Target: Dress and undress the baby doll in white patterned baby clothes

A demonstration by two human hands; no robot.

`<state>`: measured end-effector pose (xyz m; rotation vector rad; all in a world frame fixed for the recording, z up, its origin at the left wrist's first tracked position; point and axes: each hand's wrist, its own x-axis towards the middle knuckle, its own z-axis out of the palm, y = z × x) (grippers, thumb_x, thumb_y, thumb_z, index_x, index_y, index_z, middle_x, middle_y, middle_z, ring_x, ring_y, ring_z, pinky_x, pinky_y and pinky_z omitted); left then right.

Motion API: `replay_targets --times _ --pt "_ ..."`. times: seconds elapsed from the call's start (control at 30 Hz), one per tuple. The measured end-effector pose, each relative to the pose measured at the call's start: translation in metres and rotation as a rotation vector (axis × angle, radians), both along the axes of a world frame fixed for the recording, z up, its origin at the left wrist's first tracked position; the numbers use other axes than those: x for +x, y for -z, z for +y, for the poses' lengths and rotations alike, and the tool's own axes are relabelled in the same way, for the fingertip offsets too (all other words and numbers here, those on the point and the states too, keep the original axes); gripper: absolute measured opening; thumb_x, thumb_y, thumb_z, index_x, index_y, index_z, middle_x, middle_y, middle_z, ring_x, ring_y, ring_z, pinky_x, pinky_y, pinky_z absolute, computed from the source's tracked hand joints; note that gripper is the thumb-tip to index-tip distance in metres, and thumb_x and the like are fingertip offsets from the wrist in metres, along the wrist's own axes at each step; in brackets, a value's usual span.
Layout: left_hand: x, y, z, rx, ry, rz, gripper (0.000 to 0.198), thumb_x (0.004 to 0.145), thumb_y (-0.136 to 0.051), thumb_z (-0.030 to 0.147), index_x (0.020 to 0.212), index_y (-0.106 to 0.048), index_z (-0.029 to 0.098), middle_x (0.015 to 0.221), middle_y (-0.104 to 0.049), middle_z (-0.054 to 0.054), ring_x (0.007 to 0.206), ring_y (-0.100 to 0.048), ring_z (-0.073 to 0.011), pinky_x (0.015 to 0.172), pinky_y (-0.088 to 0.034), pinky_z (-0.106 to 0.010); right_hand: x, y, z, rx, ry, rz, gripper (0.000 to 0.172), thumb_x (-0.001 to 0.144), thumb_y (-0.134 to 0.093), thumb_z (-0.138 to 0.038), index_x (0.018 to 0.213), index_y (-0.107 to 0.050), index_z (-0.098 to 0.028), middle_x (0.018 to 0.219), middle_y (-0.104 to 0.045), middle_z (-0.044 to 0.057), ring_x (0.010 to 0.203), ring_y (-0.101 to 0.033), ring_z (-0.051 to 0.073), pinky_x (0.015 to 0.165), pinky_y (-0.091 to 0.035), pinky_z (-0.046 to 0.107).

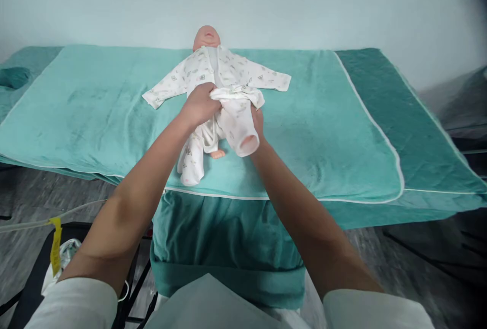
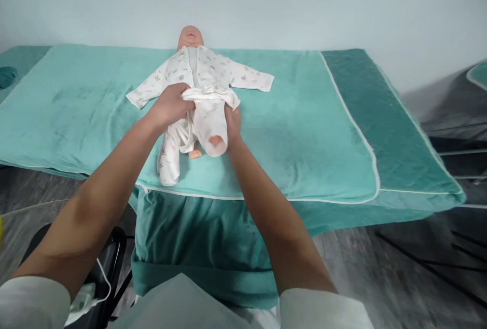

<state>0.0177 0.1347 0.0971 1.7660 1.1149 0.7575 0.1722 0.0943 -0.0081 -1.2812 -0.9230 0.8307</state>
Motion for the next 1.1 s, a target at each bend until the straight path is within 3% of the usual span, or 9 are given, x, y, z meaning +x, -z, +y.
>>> replay_targets --times 0.1,0.2,0.4,0.53,0.63,0.7,0.83,0.97,1.1 --pt "0.01 0.019 0.021 0.153 -0.139 -0.035 0.023 0.067 -0.057 -0.004 0.073 -0.055 0.018 0.075 -0.054 -0.001 0.094 -0.062 -0.0239 0.094 -0.048 -0.041 -0.003 -0.005 0.015 0.025 0.128 0.033 0.043 0.09 -0.05 -0.062 0.104 -0.062 -0.024 0.104 -0.074 0.004 0.124 -0.057 0.02 0.105 -0.047 0.036" --pt "0.005 0.031 0.023 0.12 -0.151 -0.119 0.018 0.072 -0.062 0.002 0.078 -0.058 0.019 0.075 -0.057 0.0 0.09 -0.063 -0.0221 0.091 -0.049 -0.038 0.004 0.0 0.021 0.034 0.095 0.055 0.039 0.089 -0.057 -0.057 0.109 -0.064 -0.024 0.116 -0.074 0.004 0.121 -0.061 0.021 0.104 -0.05 0.038" --pt "-0.044 0.035 0.008 -0.275 0.149 -0.398 0.029 0.081 -0.079 0.04 0.099 -0.074 0.018 0.083 -0.07 -0.001 0.078 -0.065 -0.0165 0.073 -0.049 -0.028 0.048 0.004 -0.002 0.063 -0.24 -0.15 0.043 0.075 -0.08 -0.055 0.102 -0.066 -0.024 0.101 -0.07 0.003 0.098 -0.064 0.023 0.091 -0.052 0.039" --pt "-0.051 0.061 0.011 -0.393 0.096 -0.626 0.027 0.082 -0.08 0.04 0.099 -0.079 0.019 0.089 -0.074 -0.002 0.077 -0.068 -0.0139 0.071 -0.053 -0.025 0.046 -0.045 -0.006 0.147 -0.367 -0.436 0.04 0.08 -0.079 -0.051 0.106 -0.067 -0.023 0.107 -0.067 0.003 0.098 -0.061 0.021 0.087 -0.047 0.034" --pt "-0.046 0.083 0.013 -0.43 0.053 -0.751 0.027 0.074 -0.086 0.028 0.099 -0.079 0.021 0.095 -0.077 -0.001 0.081 -0.071 -0.0135 0.073 -0.055 -0.023 0.026 -0.087 0.013 0.019 -0.661 -0.635 0.031 0.084 -0.075 -0.051 0.093 -0.07 -0.022 0.089 -0.067 0.001 0.082 -0.058 0.018 0.073 -0.042 0.031" --pt "-0.047 0.091 0.014 -0.429 0.058 -0.757 0.031 0.069 -0.089 0.026 0.098 -0.078 0.022 0.096 -0.078 -0.002 0.08 -0.072 -0.0145 0.07 -0.055 -0.023 0.013 -0.1 0.03 -0.088 -0.911 -0.709 0.032 0.083 -0.076 -0.051 0.077 -0.067 -0.021 0.072 -0.059 -0.002 0.068 -0.051 0.014 0.063 -0.036 0.029" --pt "-0.056 0.093 0.013 -0.465 0.129 -0.705 0.038 0.062 -0.094 0.028 0.095 -0.075 0.022 0.09 -0.077 -0.002 0.075 -0.072 -0.0153 0.065 -0.054 -0.024 0.008 -0.082 0.055 -0.066 -1.142 -0.422 0.036 0.079 -0.08 -0.048 0.068 -0.06 -0.02 0.065 -0.051 -0.004 0.06 -0.043 0.01 0.056 -0.031 0.027" --pt "-0.058 0.09 0.011 -0.504 0.212 -0.673 0.046 0.054 -0.098 0.029 0.094 -0.075 0.022 0.094 -0.078 -0.005 0.084 -0.074 -0.0176 0.069 -0.054 -0.024 0.013 -0.057 0.057 0.05 -0.964 0.041 0.037 0.081 -0.081 -0.044 0.069 -0.054 -0.022 0.07 -0.054 -0.002 0.059 -0.045 0.012 0.055 -0.033 0.027" --pt "-0.054 0.088 0.007 -0.48 0.13 -0.635 0.039 0.068 -0.092 0.042 0.096 -0.074 0.022 0.095 -0.077 -0.004 0.089 -0.074 -0.0196 0.072 -0.055 -0.027 0.008 -0.056 0.052 0.054 -0.784 0.276 0.036 0.085 -0.077 -0.039 0.07 -0.049 -0.024 0.063 -0.044 -0.004 0.053 -0.036 0.011 0.05 -0.028 0.026"
